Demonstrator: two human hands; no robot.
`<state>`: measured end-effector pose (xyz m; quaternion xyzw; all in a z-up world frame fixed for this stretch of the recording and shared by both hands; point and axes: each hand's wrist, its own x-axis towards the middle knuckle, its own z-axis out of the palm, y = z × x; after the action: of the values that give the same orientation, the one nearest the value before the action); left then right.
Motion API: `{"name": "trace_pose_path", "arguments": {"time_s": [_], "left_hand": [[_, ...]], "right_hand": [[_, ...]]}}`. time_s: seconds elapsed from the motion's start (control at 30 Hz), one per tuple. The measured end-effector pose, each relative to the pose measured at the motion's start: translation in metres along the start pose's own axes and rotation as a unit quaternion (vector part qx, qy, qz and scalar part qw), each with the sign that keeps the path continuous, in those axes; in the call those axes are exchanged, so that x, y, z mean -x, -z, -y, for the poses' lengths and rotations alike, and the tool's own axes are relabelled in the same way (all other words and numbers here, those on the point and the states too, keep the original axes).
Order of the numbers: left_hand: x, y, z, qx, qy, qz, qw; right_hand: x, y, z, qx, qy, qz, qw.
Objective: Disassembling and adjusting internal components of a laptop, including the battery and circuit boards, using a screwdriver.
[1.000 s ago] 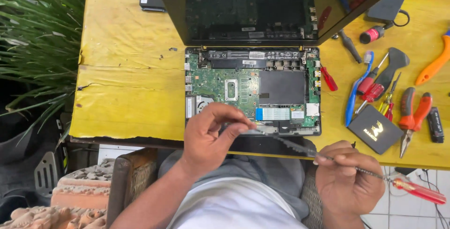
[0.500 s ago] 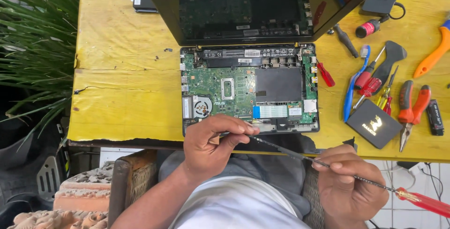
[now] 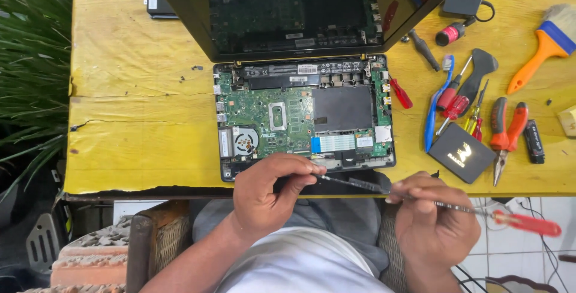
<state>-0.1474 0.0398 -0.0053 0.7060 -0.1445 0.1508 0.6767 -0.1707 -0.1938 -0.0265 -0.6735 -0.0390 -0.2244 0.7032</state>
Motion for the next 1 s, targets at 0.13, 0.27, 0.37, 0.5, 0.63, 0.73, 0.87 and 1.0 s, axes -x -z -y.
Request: {"name": "trace_pose_path", "arguments": {"time_s": [0.13,0.27,0.37,0.5,0.63,0.73,0.87,1.0], "left_hand": [[0.0,-0.004,0.01,-0.063,-0.052,0.048,0.995],[-0.006,0.004,0.016,-0.111,-0.051,0.104,0.987],[-0.019,0.018,0.013,-0.177,-0.112,0.103,0.972],[-0.015,0.05,0.027,-0.285,-0.129,0.033,0.949],[-0.01,0.069,0.023,-0.324,-0.07,-0.042,0.943],[-0.018,0.071,0.027,-0.314,-0.069,-0.06,0.945],[-0.017,0.071,0.031,-0.303,-0.047,-0.051,0.95],[-0.017,0.071,0.031,-0.309,-0.044,-0.053,0.949]], "right_hand": [[-0.013,0.004,-0.003,-0.036,-0.09,-0.04,0.994],[-0.046,0.012,-0.002,-0.027,-0.065,-0.005,0.997],[-0.085,0.021,0.001,0.06,-0.054,-0.022,0.996],[-0.144,0.014,0.011,0.298,0.131,0.119,0.938],[-0.177,0.005,0.003,0.36,0.177,0.189,0.896],[-0.189,-0.001,-0.007,0.375,0.177,0.202,0.887],[-0.194,-0.007,-0.01,0.385,0.173,0.212,0.882],[-0.196,-0.007,-0.013,0.397,0.195,0.228,0.867]]}}
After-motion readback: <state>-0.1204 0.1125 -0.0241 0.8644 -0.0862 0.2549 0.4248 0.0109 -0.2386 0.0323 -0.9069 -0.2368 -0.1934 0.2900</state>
